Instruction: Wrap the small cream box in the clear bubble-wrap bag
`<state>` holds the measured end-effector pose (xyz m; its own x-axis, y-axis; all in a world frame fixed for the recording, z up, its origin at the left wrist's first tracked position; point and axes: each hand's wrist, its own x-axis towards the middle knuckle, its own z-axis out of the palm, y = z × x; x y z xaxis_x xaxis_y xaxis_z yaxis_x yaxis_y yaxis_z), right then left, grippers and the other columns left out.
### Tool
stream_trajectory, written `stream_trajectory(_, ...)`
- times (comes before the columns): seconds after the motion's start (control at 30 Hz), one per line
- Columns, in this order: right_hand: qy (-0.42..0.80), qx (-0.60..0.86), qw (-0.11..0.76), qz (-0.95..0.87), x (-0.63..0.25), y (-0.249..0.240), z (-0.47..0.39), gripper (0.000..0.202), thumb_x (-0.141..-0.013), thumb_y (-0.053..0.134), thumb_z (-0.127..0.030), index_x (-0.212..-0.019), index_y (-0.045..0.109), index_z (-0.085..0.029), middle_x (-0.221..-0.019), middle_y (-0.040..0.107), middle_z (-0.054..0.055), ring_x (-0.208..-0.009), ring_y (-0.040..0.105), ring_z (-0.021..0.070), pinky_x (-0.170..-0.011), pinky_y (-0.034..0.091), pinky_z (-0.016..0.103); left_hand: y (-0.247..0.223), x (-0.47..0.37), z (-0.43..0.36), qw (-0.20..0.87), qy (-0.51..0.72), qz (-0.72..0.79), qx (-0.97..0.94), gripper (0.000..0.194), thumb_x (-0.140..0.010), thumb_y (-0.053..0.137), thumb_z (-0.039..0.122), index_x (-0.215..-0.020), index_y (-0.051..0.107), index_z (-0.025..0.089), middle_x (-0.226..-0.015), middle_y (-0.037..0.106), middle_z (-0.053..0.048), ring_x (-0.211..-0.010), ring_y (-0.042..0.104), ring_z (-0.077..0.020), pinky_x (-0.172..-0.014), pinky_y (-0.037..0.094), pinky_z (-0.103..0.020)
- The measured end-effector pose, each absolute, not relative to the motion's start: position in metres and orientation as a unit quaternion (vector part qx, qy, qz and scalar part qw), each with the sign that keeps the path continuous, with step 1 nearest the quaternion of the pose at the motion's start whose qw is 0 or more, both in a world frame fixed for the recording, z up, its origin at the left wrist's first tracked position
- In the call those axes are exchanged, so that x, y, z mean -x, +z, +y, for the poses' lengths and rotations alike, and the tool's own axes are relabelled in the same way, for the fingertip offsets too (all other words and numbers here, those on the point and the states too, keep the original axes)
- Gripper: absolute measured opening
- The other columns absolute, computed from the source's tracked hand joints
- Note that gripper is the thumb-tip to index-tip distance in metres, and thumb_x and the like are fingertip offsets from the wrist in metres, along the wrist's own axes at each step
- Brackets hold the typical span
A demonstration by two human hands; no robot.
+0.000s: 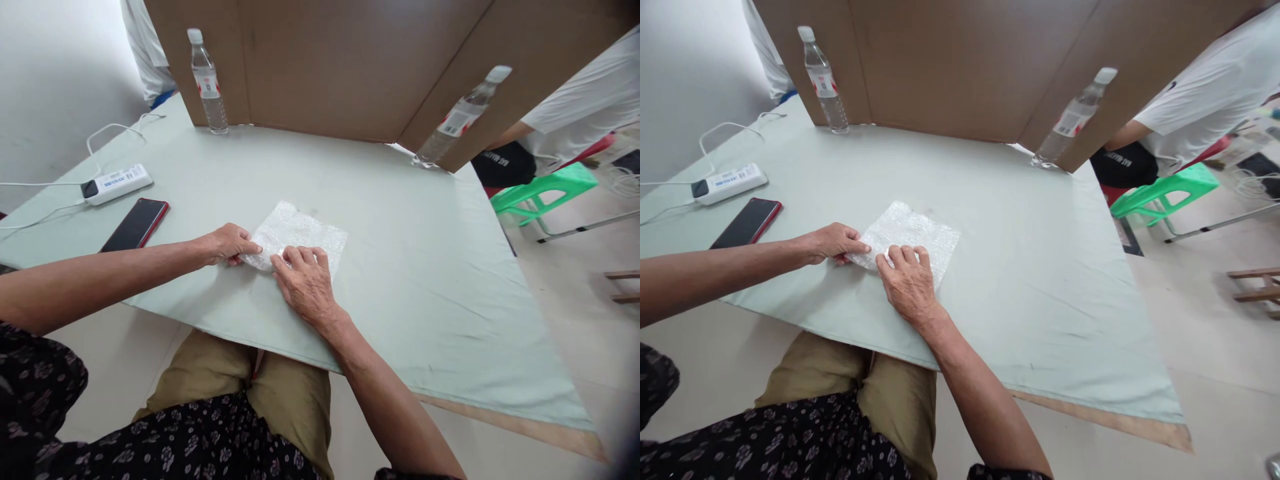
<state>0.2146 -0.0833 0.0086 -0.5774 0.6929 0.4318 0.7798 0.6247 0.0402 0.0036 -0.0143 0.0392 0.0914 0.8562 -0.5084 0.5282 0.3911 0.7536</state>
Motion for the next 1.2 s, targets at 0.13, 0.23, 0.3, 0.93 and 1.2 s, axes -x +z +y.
stream_trajectory(0.13,-0.12,0.42,0.187,-0.88,-0.214,0.009,-0.083,0.017,-0.098,0.052,-0.022,-0.111,0.063,-0.023,-0.105,0.066,0.007,-0.096,0.049,0.0242,-0.091,0.03,0.043,0.041,-0.016,-0.017,0.489,0.218,0.646,-0.545,0.027,-0.059,0.074,0.015,-0.05,0.048,0.019,-0.049,0.047,0.004,-0.044,0.046,-0.0089,-0.04,0.037,-0.021)
stream_trajectory(0.23,-0.121,0.418,0.189,-0.88,-0.215,0.008,-0.083,0.017,-0.098,0.052,-0.022,-0.112,0.063,-0.022,-0.105,0.066,0.007,-0.096,0.049,0.0243,-0.091,0.03,0.043,0.043,-0.026,-0.02,0.514,0.235,0.644,-0.516,0.022,-0.058,0.069,0.013,-0.055,0.048,0.02,-0.051,0.049,0.004,-0.047,0.05,-0.0101,-0.04,0.042,-0.021)
stream_trajectory(0.3,-0.124,0.417,0.192,-0.88,-0.215,0.008,-0.083,0.018,-0.098,0.052,-0.022,-0.113,0.063,-0.021,-0.105,0.066,0.007,-0.096,0.049,0.0242,-0.091,0.03,0.043,0.044,-0.03,-0.021,0.548,0.236,0.642,-0.481,0.018,-0.058,0.067,0.013,-0.062,0.05,0.02,-0.054,0.053,0.002,-0.049,0.053,-0.0115,-0.04,0.044,-0.022)
stream_trajectory(0.93,-0.053,0.412,0.233,-0.879,-0.221,0.016,-0.089,0.012,-0.092,0.059,-0.028,-0.1,0.064,-0.02,-0.105,0.074,0.006,-0.097,0.061,0.0228,-0.107,0.027,0.046,0.059,-0.048,-0.027,0.601,0.231,0.567,-0.513,0.002,-0.064,0.062,0.016,-0.066,0.062,0.017,-0.055,0.059,0.001,-0.052,0.056,-0.0123,-0.052,0.047,-0.026)
stream_trajectory(1.2,0.012,0.407,0.306,-0.861,-0.231,0.017,-0.088,0.009,-0.089,0.061,-0.021,-0.096,0.068,-0.022,-0.104,0.078,0.002,-0.112,0.065,0.0227,-0.11,0.028,0.045,0.036,-0.041,-0.039,0.322,0.26,0.449,-0.792,0.02,-0.074,0.062,0.025,-0.089,0.074,0.019,-0.087,0.065,-0.005,-0.078,0.061,-0.0172,-0.071,0.052,-0.03)
